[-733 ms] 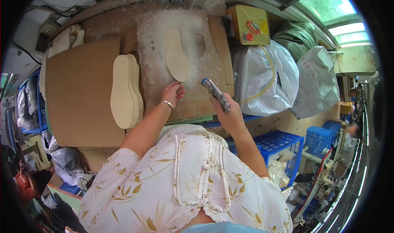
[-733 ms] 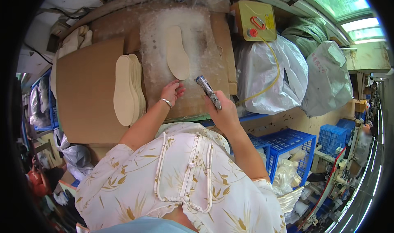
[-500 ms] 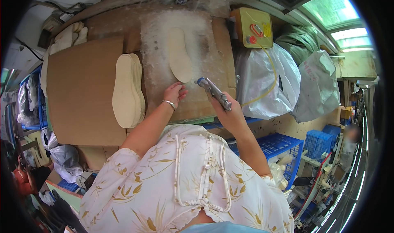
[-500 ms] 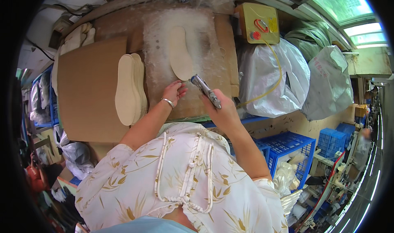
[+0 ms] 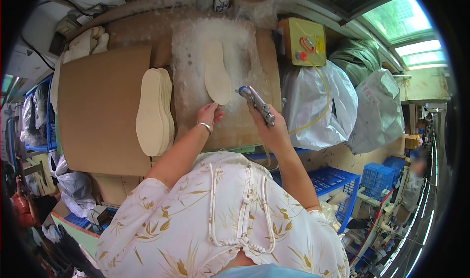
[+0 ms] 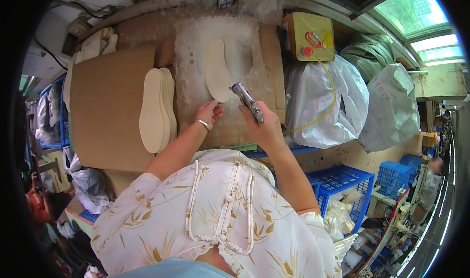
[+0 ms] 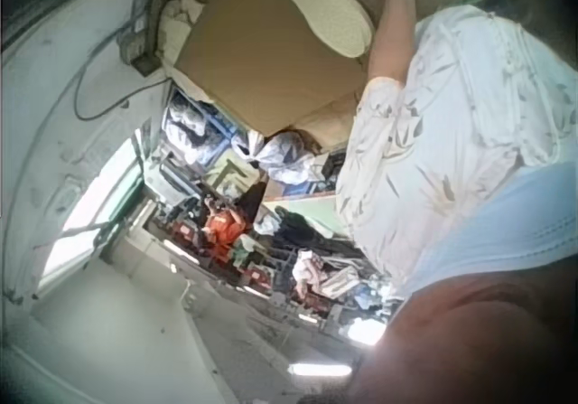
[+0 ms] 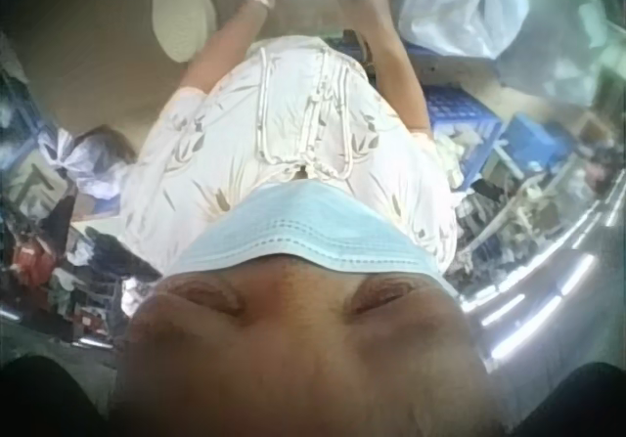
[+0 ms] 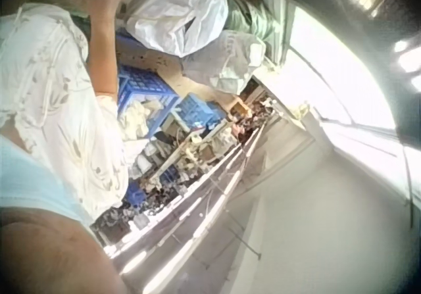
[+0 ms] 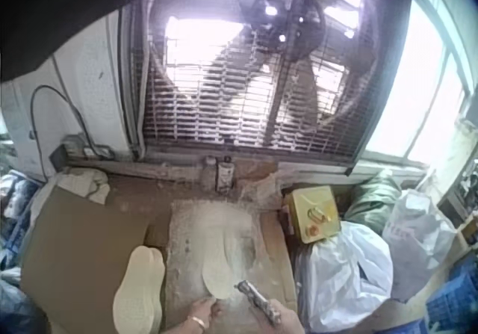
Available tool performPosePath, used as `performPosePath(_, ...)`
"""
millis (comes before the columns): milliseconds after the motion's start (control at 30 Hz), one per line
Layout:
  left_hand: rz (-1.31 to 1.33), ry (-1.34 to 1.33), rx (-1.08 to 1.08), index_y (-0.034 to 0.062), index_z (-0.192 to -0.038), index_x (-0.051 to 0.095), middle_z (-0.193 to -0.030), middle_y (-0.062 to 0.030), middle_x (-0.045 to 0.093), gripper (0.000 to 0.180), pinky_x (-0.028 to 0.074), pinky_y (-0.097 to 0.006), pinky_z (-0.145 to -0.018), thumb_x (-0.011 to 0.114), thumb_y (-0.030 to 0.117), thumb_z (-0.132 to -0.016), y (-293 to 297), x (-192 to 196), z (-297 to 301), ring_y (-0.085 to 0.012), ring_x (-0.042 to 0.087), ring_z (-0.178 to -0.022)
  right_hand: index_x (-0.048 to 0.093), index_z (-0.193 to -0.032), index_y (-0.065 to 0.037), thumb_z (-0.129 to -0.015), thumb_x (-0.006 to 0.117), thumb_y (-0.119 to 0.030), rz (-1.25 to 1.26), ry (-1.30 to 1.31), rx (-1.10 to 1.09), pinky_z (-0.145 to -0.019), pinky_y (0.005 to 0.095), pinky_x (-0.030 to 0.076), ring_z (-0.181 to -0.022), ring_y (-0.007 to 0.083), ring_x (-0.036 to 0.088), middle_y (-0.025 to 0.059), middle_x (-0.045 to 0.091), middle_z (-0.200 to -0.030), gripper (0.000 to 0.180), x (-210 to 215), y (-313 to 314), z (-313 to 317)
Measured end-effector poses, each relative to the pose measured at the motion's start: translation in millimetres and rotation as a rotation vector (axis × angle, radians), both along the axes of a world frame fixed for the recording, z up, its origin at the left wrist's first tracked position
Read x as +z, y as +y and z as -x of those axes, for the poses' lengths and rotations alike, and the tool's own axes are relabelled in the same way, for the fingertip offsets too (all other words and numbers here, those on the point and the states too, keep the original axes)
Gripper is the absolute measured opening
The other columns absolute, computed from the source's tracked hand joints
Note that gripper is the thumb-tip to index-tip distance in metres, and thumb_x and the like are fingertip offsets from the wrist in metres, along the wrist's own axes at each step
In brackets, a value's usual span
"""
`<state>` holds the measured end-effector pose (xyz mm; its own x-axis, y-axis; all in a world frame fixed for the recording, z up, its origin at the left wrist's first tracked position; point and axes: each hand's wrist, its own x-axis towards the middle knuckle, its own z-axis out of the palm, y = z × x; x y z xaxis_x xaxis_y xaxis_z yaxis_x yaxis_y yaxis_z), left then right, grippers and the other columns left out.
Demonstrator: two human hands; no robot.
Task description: Applying a spray coating or adhesive to shoe insoles using a pneumatic spray gun.
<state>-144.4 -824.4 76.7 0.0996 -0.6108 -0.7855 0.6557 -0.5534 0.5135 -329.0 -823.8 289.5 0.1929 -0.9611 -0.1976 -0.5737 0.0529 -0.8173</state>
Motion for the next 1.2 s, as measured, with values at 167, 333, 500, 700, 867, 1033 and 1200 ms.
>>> performPosePath(167,-0.029,0.004,0.047,0.0077,-0.108,0.058,-0.089,-0.0030,0.064,0.022,0.053,-0.027,-0.056,0.062,0.019,-0.089,-7,3,2,-0.0170,0.065,-0.072,0.062,-0.098,-0.001,-0.092,0.059,-0.022,0.030,-0.155,-0.076,-0.053,0.0284,0.038,-0.056,0.0114,0.047,0.0020,0.055,-0.070,0.022,9,0,15)
performPosePath(333,0.095,-0.152,-0.006,0.0061,-0.105,0.061,-0.090,-0.0025,0.065,0.023,0.052,-0.025,-0.059,0.065,0.017,-0.086,-24,53,5,-0.0148,0.065,-0.073,0.061,-0.103,-0.002,-0.095,0.053,-0.020,-0.080,-0.257,-0.243,-0.039,0.0214,0.030,-0.043,0.0030,0.039,0.0022,0.061,-0.080,0.021,14,12,41)
performPosePath(500,0.560,-0.161,0.071,0.0037,-0.100,0.059,-0.090,-0.0079,0.067,0.016,0.056,-0.028,-0.067,0.062,0.012,-0.086,-59,164,-46,-0.0154,0.066,-0.074,0.059,-0.108,-0.001,-0.095,0.052,-0.018,-0.045,-0.422,-0.255,-0.036,0.0208,0.031,-0.042,0.0027,0.041,0.0044,0.062,-0.083,0.022,6,19,44)
performPosePath(700,0.662,-0.345,0.054,0.0058,-0.102,0.059,-0.093,-0.0076,0.067,0.015,0.057,-0.028,-0.067,0.060,0.011,-0.088,-13,252,-219,-0.0164,0.067,-0.077,0.056,-0.113,-0.001,-0.096,0.050,-0.017,-0.077,-0.394,-0.134,-0.035,0.0203,0.031,-0.041,0.0034,0.040,0.0062,0.063,-0.086,0.024,-1,15,25)
performPosePath(867,0.466,-0.697,0.296,0.0045,-0.110,0.058,-0.097,-0.0065,0.066,0.025,0.055,-0.028,-0.071,0.060,0.018,-0.089,45,235,-396,-0.0164,0.066,-0.083,0.056,-0.111,-0.001,-0.096,0.049,-0.019,-0.143,-0.381,-0.077,-0.034,0.0212,0.031,-0.040,0.0047,0.041,0.0060,0.061,-0.083,0.025,-11,2,-6)
performPosePath(1033,0.194,-0.778,0.515,0.0046,-0.110,0.056,-0.094,-0.0072,0.067,0.028,0.055,-0.029,-0.066,0.061,0.019,-0.087,92,142,-553,-0.0183,0.067,-0.079,0.057,-0.109,-0.001,-0.095,0.051,-0.022,-0.216,-0.277,-0.108,-0.033,0.0225,0.031,-0.038,0.0054,0.041,0.0049,0.060,-0.080,0.026,-25,0,-41)
performPosePath(1200,-0.155,-0.839,0.607,0.0033,-0.104,0.060,-0.089,-0.0092,0.068,0.022,0.054,-0.028,-0.053,0.061,0.014,-0.086,122,55,-633,-0.0185,0.067,-0.068,0.054,-0.109,-0.003,-0.095,0.051,-0.023,-0.263,-0.169,-0.148,-0.032,0.0219,0.032,-0.036,0.0066,0.040,0.0068,0.060,-0.079,0.024,-32,9,-67)
